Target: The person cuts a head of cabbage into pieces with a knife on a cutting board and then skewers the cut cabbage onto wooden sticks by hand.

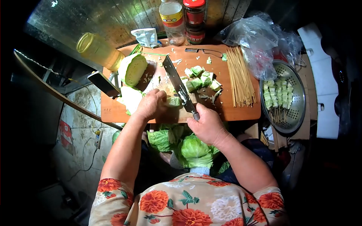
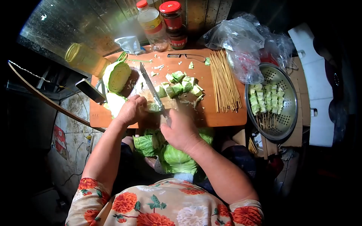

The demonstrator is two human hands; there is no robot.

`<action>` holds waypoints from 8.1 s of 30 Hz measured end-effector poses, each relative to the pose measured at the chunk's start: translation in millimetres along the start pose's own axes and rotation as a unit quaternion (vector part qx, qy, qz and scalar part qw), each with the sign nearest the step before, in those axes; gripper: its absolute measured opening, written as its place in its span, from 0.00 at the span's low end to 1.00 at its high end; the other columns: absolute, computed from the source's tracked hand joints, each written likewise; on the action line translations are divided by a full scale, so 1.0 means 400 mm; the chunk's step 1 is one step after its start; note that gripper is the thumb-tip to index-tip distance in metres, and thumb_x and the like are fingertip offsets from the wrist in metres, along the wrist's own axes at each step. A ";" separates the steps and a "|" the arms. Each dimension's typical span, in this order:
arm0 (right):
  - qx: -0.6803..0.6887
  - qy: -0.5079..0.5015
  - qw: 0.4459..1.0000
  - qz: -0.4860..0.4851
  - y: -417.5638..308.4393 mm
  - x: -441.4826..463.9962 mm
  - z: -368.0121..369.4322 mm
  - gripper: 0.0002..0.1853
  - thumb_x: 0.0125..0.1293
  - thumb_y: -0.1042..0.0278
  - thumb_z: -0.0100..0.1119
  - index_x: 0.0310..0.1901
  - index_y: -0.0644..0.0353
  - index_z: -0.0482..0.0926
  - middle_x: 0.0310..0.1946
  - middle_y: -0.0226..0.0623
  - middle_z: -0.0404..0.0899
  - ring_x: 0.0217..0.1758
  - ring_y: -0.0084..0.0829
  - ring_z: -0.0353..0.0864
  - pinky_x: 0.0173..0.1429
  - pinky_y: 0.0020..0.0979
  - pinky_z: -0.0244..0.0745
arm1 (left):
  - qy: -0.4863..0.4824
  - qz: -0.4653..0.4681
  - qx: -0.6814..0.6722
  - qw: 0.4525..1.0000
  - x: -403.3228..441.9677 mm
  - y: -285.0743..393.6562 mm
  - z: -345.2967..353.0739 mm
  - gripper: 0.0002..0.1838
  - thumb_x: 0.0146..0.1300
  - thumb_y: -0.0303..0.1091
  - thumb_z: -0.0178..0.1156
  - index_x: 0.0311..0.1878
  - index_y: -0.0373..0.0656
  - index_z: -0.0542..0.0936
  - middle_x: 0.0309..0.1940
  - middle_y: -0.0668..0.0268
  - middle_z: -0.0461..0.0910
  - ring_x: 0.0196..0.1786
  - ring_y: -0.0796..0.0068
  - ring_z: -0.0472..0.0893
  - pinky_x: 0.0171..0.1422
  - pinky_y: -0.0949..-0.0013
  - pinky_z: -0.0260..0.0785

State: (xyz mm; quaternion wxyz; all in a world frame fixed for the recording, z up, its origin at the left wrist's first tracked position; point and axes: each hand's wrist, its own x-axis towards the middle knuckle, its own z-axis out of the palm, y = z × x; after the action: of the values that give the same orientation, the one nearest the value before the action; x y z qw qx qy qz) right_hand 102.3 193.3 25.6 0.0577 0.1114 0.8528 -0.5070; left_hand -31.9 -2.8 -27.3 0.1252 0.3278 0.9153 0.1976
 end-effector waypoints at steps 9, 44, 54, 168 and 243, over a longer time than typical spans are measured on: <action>-0.048 -0.045 0.998 0.019 -0.003 -0.033 -0.024 0.13 0.56 0.65 0.58 0.38 0.65 0.72 0.25 0.49 0.76 0.30 0.51 0.77 0.36 0.42 0.71 | 0.041 -0.125 -0.185 0.974 -0.044 0.028 0.076 0.16 0.46 0.32 0.69 0.37 0.42 0.74 0.36 0.57 0.75 0.40 0.55 0.78 0.45 0.58 0.72; -0.171 -0.157 0.971 0.054 -0.004 -0.025 -0.012 0.12 0.59 0.72 0.51 0.41 0.72 0.71 0.32 0.61 0.79 0.39 0.59 0.79 0.48 0.49 0.73 | 0.112 -0.103 -0.120 0.981 -0.029 0.072 0.099 0.12 0.48 0.31 0.67 0.34 0.41 0.77 0.34 0.57 0.77 0.40 0.52 0.78 0.45 0.58 0.73; -0.215 -0.161 0.957 0.108 0.051 0.051 0.086 0.14 0.60 0.70 0.50 0.45 0.70 0.73 0.36 0.58 0.80 0.43 0.54 0.80 0.50 0.47 0.74 | 0.122 -0.118 -0.114 0.979 -0.047 0.061 0.122 0.13 0.48 0.33 0.67 0.36 0.42 0.77 0.36 0.57 0.77 0.42 0.53 0.78 0.46 0.58 0.73; -0.345 0.089 0.899 0.253 0.252 0.195 -0.235 0.18 0.56 0.54 0.62 0.37 0.63 0.84 0.38 0.53 0.83 0.45 0.49 0.83 0.51 0.43 0.77 | 0.077 -0.189 -0.749 0.630 -0.001 0.269 -0.079 0.16 0.54 0.25 0.63 0.47 0.37 0.76 0.36 0.67 0.81 0.26 0.80 0.75 0.31 0.75 0.72; 0.323 -0.023 0.943 0.074 -0.045 -0.023 -0.075 0.07 0.65 0.75 0.56 0.40 0.59 0.67 0.20 0.23 0.68 0.19 0.13 0.64 0.22 0.18 0.59 | 0.075 -0.044 -0.662 0.744 -0.031 0.231 -0.109 0.18 0.56 0.17 0.58 0.52 0.34 0.74 0.39 0.63 0.79 0.40 0.76 0.80 0.43 0.73 0.75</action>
State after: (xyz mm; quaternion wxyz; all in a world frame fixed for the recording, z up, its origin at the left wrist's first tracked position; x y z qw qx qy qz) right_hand 107.1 210.2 57.1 0.0752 0.1754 0.6309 -0.7520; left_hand 12.8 42.5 53.8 0.2506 0.1056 0.5744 0.7721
